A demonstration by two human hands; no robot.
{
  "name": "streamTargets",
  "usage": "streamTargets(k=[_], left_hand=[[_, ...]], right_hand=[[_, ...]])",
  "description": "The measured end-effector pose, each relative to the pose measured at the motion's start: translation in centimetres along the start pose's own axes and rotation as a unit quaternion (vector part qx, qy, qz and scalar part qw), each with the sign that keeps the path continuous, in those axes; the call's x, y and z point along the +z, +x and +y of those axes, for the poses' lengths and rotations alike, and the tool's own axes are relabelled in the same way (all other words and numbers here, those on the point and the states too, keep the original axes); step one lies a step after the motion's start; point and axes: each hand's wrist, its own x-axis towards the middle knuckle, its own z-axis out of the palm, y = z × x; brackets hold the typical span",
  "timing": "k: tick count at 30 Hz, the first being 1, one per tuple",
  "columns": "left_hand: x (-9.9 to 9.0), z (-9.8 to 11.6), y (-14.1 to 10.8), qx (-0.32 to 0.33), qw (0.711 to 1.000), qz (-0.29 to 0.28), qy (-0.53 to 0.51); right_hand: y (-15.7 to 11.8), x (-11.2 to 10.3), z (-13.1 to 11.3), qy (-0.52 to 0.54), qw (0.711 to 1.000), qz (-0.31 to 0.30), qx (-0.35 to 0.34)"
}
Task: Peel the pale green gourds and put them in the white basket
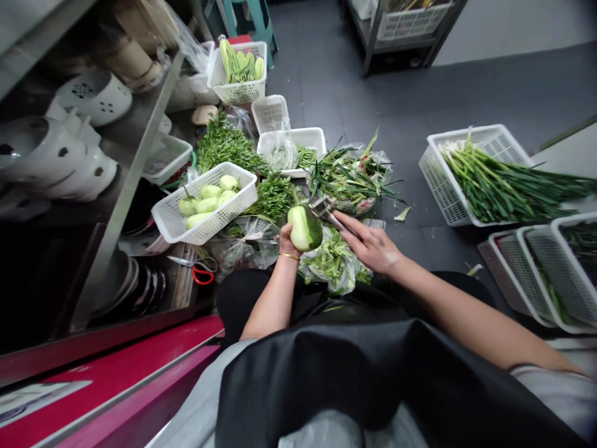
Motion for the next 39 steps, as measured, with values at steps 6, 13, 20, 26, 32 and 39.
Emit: streamTargets(k=[6, 13, 20, 26, 32, 39], left_hand=[[-0.4, -1.0, 0.7, 0.031, 0.999, 0.033, 0.015], [0.1, -1.2, 0.3, 0.023, 1.000, 0.008, 0.010], [1.5, -1.6, -0.2, 0.057, 0.996, -0.065, 0.034], [1.4, -4.7, -0.5, -0.059, 0.996, -0.066, 0.016], [2.3, -4.5, 0.1, -0.053, 0.999, 0.011, -0.003], [0.8, -2.0, 1.2, 0.050, 0.995, 0.082, -0.022]], right_hand=[[-5.0, 3.2, -0.8, 0.005, 0.998, -0.054, 0.040], [-6.1, -1.2, -0.5, 0.003, 0.997, -0.065, 0.049], [-2.5, 1.7, -0.8, -0.014, 0.998, -0.016, 0.051], [-11.8, -0.1, 0.4, -0.022, 0.997, -0.071, 0.037], [-6.2, -0.4, -0.6, -0.036, 0.997, -0.050, 0.053], [-12.4, 3.0, 1.6, -0.007, 0.992, -0.111, 0.061]])
